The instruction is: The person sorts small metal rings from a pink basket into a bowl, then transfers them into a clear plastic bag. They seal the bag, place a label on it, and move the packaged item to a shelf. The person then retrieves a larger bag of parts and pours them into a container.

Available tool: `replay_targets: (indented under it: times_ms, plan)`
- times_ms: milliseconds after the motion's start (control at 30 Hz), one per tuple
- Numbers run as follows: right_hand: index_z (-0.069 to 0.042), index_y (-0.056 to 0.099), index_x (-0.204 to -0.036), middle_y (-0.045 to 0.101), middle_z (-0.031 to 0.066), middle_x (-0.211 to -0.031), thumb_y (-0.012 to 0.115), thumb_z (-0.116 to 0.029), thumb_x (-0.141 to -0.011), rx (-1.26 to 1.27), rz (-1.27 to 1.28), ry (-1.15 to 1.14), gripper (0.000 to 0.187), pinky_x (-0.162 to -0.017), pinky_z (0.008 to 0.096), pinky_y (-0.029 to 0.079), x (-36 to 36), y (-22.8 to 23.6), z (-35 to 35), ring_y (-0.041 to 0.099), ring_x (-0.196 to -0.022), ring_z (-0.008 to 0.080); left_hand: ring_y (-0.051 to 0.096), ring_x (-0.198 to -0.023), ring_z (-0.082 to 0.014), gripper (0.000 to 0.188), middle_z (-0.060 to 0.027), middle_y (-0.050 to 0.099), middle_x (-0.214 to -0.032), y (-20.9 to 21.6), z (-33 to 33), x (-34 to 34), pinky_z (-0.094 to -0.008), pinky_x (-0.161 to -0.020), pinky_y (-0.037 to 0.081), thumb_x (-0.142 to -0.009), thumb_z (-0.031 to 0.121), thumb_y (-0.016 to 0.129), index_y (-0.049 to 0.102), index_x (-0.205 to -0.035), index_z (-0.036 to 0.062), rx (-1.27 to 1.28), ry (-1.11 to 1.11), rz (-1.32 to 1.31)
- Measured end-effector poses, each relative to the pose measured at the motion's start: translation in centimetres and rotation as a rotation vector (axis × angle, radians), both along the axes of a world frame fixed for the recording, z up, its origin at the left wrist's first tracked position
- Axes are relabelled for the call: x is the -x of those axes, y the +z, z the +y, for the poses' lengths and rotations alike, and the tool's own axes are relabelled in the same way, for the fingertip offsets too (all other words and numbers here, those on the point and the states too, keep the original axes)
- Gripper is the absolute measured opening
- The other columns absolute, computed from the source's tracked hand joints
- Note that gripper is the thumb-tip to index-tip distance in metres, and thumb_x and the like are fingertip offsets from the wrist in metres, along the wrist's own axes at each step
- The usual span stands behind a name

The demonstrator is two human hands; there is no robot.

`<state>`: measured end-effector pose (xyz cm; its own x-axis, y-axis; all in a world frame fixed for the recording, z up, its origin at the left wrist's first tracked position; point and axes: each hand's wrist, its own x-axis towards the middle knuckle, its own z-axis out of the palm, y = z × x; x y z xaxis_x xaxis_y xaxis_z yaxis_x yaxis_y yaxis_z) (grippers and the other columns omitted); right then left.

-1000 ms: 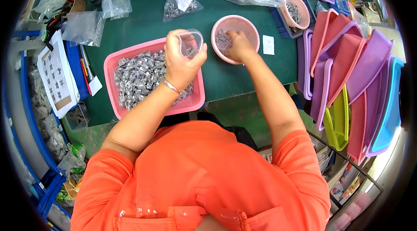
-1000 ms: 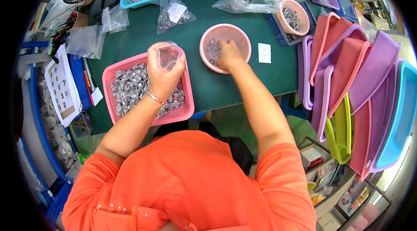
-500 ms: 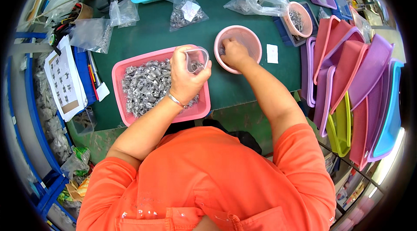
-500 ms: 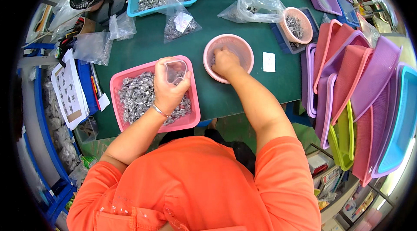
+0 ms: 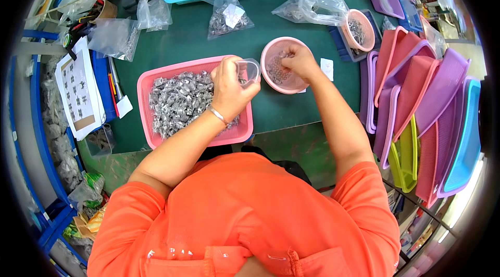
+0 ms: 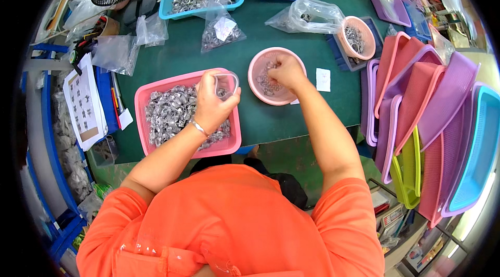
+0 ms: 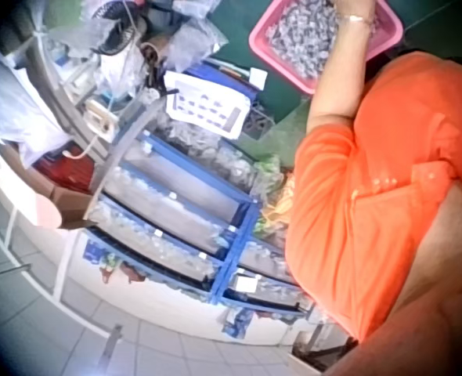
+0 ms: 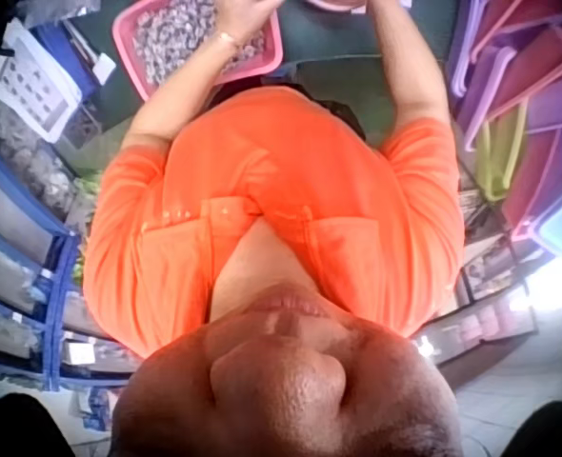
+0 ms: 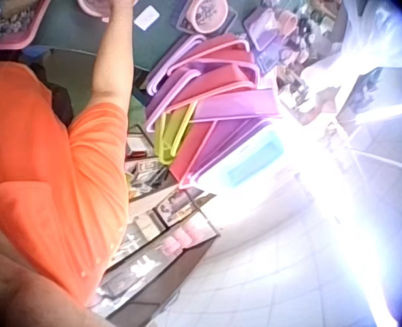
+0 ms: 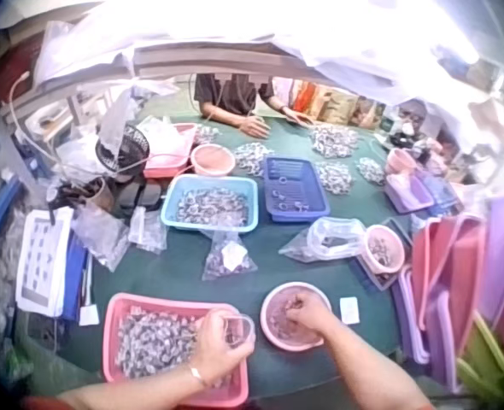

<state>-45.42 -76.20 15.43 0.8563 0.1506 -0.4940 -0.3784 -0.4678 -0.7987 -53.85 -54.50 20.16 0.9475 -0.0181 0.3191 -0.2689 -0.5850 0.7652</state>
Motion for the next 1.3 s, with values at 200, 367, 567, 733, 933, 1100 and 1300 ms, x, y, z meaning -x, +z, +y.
replay_targets:
  times_ms: [200,367,567,733,933,1100,1300]
  plan:
    - [0.001,0.061,-0.082,0.061,0.0094,-0.073,0.062,-0.002,-0.066,0.079,-0.499,0.378,0.016,-0.062,0.0308,0.048,1.8,11.7,4.4,0.06,-0.07,0.0189,0.053,-0.085,-0.0284,0.049,-0.0102,0.052,-0.088,-1.5,-1.4,-0.3,-0.0419,-0.078,0.033,-0.061,0.021,0.073,0.046,-0.099,0.0049,-0.115,0.044,-0.006]
    - [0.001,0.063,-0.088,0.063,0.0177,-0.084,0.061,-0.003,-0.068,0.139,-0.473,0.504,0.021,-0.07,0.0354,0.049,3.8,13.2,5.8,0.062,-0.078,0.028,0.053,-0.079,-0.0268,0.044,-0.0083,0.052,-0.082,-0.5,-2.2,-0.4,-0.0399,-0.072,0.034,-0.064,0.023,0.073,0.046,-0.095,0.0048,-0.127,0.034,-0.07]
    - [0.001,0.062,-0.092,0.065,0.0159,-0.084,0.059,-0.004,-0.072,-0.008,-0.435,0.187,0.022,-0.069,0.0338,0.05,2.0,10.7,4.0,0.064,-0.079,0.0256,0.054,-0.075,-0.0238,0.041,-0.0072,0.054,-0.082,-1.0,-1.7,-0.2,-0.0384,-0.075,0.036,-0.066,0.02,0.072,0.048,-0.095,0.0045,-0.098,0.081,-0.047]
    - [-0.002,0.064,-0.101,0.064,0.0183,-0.101,0.06,-0.028,-0.08,0.708,0.28,0.367,0.034,-0.08,0.0372,0.049,0.1,2.9,2.6,0.062,-0.091,0.0309,0.053,-0.075,-0.0233,0.041,-0.0075,0.056,-0.085,-0.6,-1.0,0.3,-0.0368,-0.076,0.038,-0.066,0.018,0.072,0.049,-0.097,0.0041,-0.016,0.085,-0.016]
    - [-0.002,0.062,-0.107,0.056,0.0177,-0.119,0.048,-0.017,-0.085,0.808,0.105,0.196,0.031,-0.092,0.0385,0.043,1.6,-1.5,5.5,0.054,-0.11,0.0303,0.053,-0.077,-0.0252,0.043,-0.0071,0.052,-0.081,-0.3,-0.9,0.6,-0.0386,-0.076,0.035,-0.064,0.02,0.071,0.048,-0.096,0.0047,0.017,0.068,-0.019]
    - [-0.003,0.064,-0.105,0.059,0.0187,-0.113,0.049,-0.005,-0.081,0.786,0.066,0.19,0.028,-0.089,0.038,0.046,2.1,-0.1,5.4,0.056,-0.107,0.0316,0.052,-0.076,-0.0236,0.04,-0.0059,0.051,-0.08,0.0,-1.1,0.9,-0.0386,-0.076,0.034,-0.064,0.019,0.071,0.048,-0.094,0.0057,0.054,0.077,-0.032]
    - [-0.001,0.065,-0.088,0.065,0.0175,-0.09,0.064,-0.007,-0.068,0.527,0.052,0.123,0.022,-0.075,0.035,0.051,1.5,0.5,2.5,0.063,-0.088,0.0272,0.052,-0.08,-0.0274,0.043,-0.0092,0.052,-0.084,-0.2,-0.8,0.8,-0.0405,-0.076,0.034,-0.064,0.02,0.071,0.047,-0.096,0.0052,-0.047,0.047,-0.076]
